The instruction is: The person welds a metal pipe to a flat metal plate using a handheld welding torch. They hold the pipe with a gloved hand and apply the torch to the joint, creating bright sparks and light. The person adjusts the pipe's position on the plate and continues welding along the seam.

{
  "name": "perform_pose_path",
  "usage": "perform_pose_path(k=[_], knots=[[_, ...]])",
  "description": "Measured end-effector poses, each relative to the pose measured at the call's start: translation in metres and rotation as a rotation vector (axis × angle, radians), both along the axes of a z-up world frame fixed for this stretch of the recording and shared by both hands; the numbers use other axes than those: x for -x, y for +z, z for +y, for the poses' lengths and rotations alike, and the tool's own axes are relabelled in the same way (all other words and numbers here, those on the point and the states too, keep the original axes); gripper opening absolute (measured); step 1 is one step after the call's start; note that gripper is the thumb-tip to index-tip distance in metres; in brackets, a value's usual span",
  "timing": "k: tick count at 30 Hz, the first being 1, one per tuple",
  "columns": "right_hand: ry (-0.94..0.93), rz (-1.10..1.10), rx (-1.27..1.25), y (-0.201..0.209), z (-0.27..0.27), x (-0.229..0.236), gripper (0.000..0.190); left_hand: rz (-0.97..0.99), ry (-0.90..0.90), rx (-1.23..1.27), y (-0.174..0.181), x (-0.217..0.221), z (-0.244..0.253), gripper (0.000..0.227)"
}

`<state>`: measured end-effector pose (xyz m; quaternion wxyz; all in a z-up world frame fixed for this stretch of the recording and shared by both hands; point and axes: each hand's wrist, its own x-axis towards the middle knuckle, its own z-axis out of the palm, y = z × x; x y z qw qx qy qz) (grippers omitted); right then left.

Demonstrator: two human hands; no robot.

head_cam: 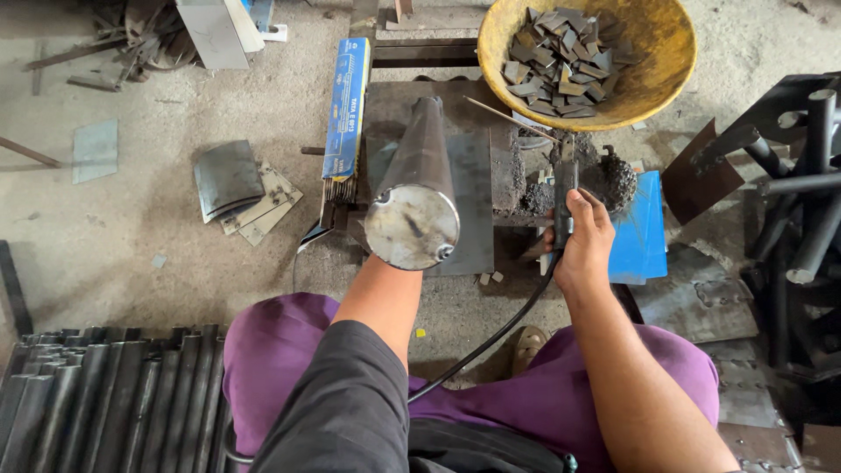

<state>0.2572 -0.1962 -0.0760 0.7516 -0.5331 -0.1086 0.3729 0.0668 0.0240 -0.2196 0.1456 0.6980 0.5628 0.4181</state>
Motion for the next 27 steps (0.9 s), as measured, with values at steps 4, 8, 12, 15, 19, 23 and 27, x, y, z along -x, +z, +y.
perform_pose_path(k=[4,8,12,15,19,23,27], knots=[[0.013,0.004,-0.014,0.000,-0.001,0.000,0.040,0.024,0.003,-0.019,-0.001,-0.003,0.003,0.037],[0.024,-0.007,-0.016,-0.001,-0.002,0.001,0.040,0.039,0.018,-0.024,-0.003,-0.003,0.001,0.037],[0.034,0.005,0.010,-0.001,-0.003,0.001,0.040,0.051,0.025,-0.031,-0.004,-0.010,0.003,0.037],[0.039,0.014,0.004,-0.002,-0.002,0.001,0.040,0.061,0.028,-0.041,-0.003,-0.013,0.007,0.037],[0.050,0.020,0.018,0.000,-0.004,0.001,0.039,0.083,0.038,-0.051,-0.006,-0.013,0.007,0.037],[0.057,0.020,0.029,0.002,-0.005,0.002,0.039,0.094,0.061,-0.054,-0.007,-0.006,0.008,0.038],[0.062,0.018,0.036,0.001,-0.005,0.003,0.039,0.100,0.073,-0.065,-0.005,-0.007,0.012,0.038]])
